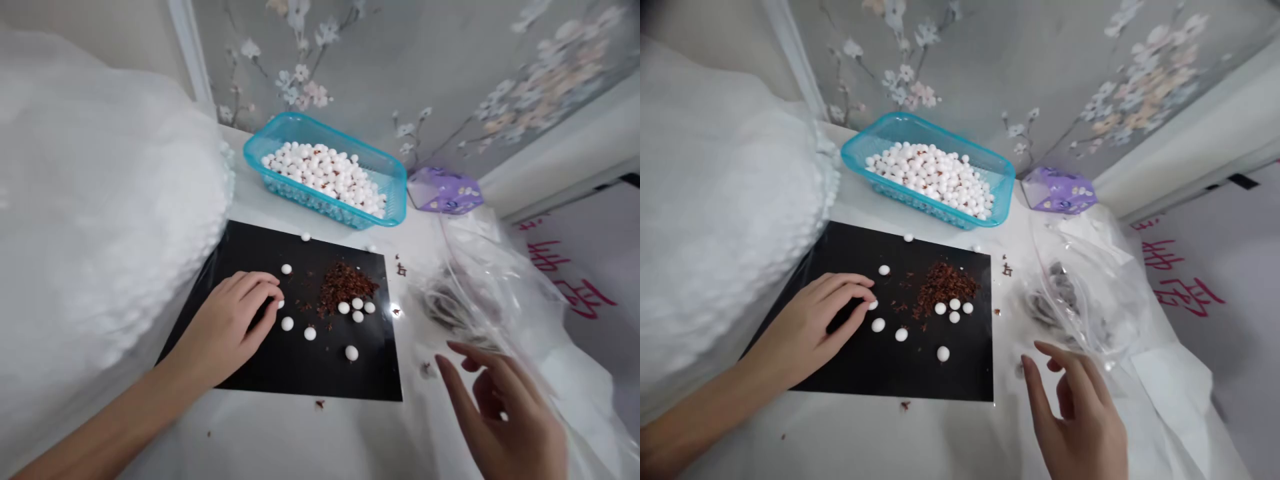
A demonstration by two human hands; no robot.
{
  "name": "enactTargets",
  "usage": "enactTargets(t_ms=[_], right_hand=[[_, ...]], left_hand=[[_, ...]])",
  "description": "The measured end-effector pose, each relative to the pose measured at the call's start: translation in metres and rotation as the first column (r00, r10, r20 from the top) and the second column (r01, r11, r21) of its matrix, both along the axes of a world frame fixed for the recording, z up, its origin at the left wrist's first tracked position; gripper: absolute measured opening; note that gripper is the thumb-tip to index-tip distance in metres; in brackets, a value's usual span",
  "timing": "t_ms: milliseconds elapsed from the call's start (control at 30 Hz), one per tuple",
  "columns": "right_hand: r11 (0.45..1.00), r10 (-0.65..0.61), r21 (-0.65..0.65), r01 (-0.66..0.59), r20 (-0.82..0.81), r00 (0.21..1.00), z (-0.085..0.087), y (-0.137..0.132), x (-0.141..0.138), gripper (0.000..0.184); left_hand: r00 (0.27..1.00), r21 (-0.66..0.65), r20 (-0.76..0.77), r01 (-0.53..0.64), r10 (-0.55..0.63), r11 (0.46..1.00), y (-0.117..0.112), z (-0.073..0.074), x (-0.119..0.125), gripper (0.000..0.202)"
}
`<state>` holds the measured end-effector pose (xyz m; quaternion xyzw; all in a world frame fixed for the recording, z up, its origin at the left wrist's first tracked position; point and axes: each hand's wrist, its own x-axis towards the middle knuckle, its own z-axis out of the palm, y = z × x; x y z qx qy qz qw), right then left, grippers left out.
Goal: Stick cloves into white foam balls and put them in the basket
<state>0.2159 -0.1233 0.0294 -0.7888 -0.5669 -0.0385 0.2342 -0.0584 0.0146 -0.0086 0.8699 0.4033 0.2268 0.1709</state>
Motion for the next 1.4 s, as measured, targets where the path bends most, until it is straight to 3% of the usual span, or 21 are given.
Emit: enactTargets(t_ms=[100,167,400,500,600,733,833,900,1067,1233,1400], right_hand=[[0.983,-0.167,-0.092,0.156,-0.131,0.977,-0.019,-0.034,0.004,0.035],[0.976,-0.195,-0.135,0.169,-0.206,0.959,-0.031,-0.046,0.006,0.038],[0.981,-0.146,-0.161,0.108,-0.246,0.958,-0.044,-0.032,0.012,0.028],[0.993,-0.053,-0.114,0.027,-0.235,0.971,-0.044,-0.019,0.008,0.022],[0.985,0.157,-0.050,-0.167,-0.163,0.974,-0.041,-0.002,0.002,0.016],[0.908,0.402,-0.027,-0.419,-0.233,0.886,-0.036,0.027,-0.004,0.010],[0.851,0.505,0.002,-0.526,-0.282,0.816,-0.033,0.044,-0.010,0.009],[0.826,0.547,0.044,-0.562,-0.305,0.780,-0.032,0.050,-0.014,0.010],[0.823,0.558,0.111,-0.557,-0.333,0.760,-0.033,0.049,-0.025,0.013],[0.829,0.552,0.103,-0.549,-0.300,0.778,-0.033,0.055,-0.031,0.011],[0.803,0.595,0.151,-0.577,-0.265,0.759,-0.033,0.074,-0.033,0.012]], left_hand=[[1.000,0.028,0.017,0.003,-0.004,1.000,0.002,0.000,0.000,0.009],[1.000,0.044,0.028,0.003,-0.004,0.999,0.003,0.000,0.001,0.008],[1.000,0.147,-0.011,-0.015,0.017,0.989,0.003,0.004,0.005,0.018],[0.996,0.140,-0.061,-0.060,0.070,0.988,0.002,0.002,0.003,0.038],[0.984,0.070,-0.149,-0.091,0.101,0.993,0.004,-0.003,0.001,0.060],[0.980,-0.079,-0.189,-0.075,0.059,0.994,0.019,-0.006,0.002,0.064],[0.979,-0.120,-0.189,0.055,-0.077,0.991,0.035,-0.002,0.003,0.059],[0.963,-0.109,-0.213,0.146,-0.167,0.983,0.042,0.002,0.001,0.053],[0.958,-0.078,-0.181,0.214,-0.225,0.974,0.038,0.010,-0.004,0.043],[0.925,0.029,-0.258,0.297,-0.280,0.954,0.022,0.010,0.007,0.060],[0.903,0.112,-0.315,0.341,-0.292,0.933,0.015,0.003,0.016,0.018]])
